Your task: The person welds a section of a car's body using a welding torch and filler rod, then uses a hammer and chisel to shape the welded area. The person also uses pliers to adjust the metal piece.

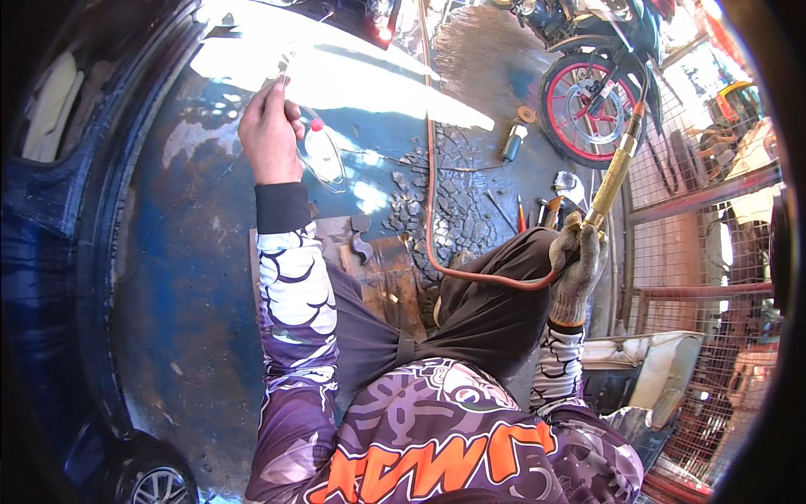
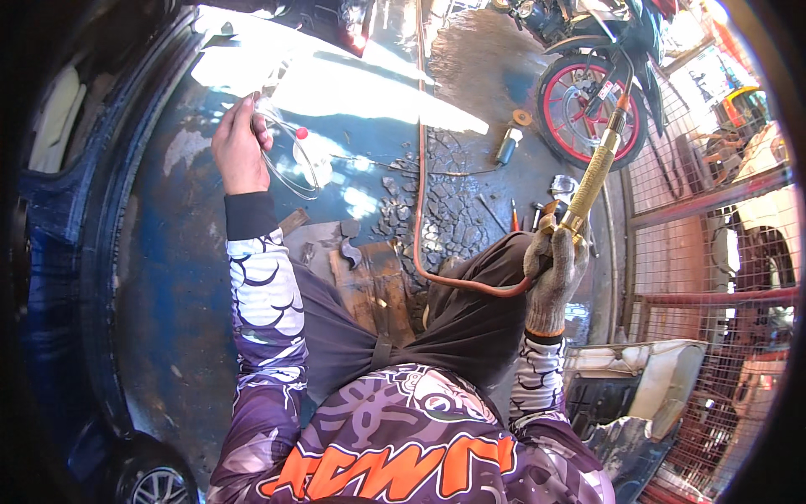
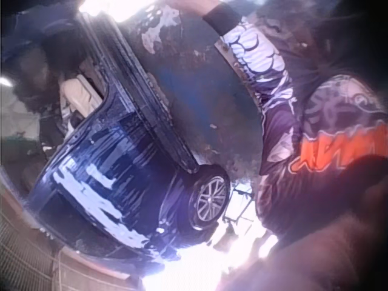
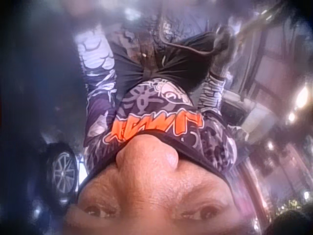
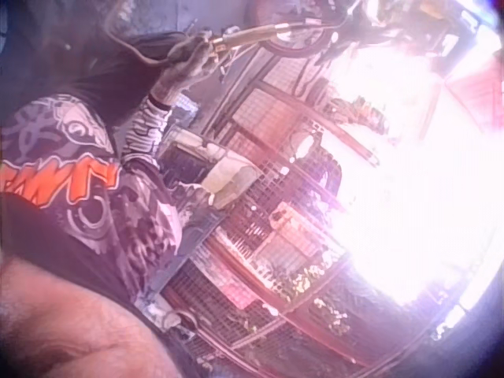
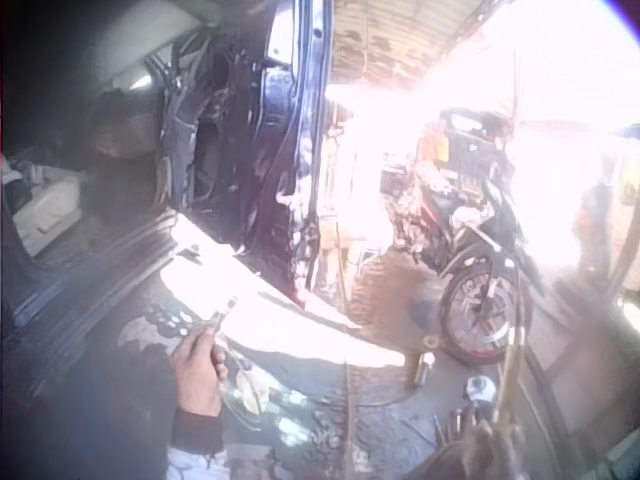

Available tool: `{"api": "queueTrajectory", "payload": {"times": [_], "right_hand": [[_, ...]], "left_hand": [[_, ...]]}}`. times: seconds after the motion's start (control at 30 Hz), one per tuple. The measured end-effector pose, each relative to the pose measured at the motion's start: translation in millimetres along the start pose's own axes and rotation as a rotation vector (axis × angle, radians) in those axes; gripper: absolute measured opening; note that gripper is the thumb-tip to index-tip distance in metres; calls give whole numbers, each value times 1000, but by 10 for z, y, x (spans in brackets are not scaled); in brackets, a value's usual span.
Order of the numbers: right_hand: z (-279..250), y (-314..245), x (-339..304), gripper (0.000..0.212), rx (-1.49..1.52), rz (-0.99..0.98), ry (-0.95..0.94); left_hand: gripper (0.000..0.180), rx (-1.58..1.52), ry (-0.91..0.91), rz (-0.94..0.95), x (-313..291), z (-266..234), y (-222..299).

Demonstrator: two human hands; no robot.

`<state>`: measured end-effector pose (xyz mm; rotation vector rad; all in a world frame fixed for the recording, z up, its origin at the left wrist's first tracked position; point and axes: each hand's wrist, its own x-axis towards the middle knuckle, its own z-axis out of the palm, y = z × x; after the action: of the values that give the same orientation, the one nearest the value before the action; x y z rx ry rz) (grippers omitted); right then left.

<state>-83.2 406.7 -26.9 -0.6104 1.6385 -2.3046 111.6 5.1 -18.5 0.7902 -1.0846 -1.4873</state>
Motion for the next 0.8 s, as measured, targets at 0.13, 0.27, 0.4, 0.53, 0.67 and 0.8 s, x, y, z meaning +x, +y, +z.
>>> {"api": "queueTrajectory", "payload": {"times": [0.13,0.27,0.4,0.53,0.67,0.8], "right_hand": [[-86,99,41,43,225,19,-4],[-5,126,32,56,279,16,-32],[65,87,-12,82,196,48,-86],[78,64,-31,92,141,110,-164],[77,74,-32,92,19,168,-184],[123,64,-22,77,-15,206,-168]], "left_hand": [[23,64,46,-13,-107,-96,-150],[23,33,41,-84,-235,-149,-285],[23,62,43,-73,-434,-55,-399],[20,88,-45,-33,-721,-1,-467],[18,107,-142,-60,-789,-21,-500],[21,196,-64,-56,-752,-70,-501]]}}
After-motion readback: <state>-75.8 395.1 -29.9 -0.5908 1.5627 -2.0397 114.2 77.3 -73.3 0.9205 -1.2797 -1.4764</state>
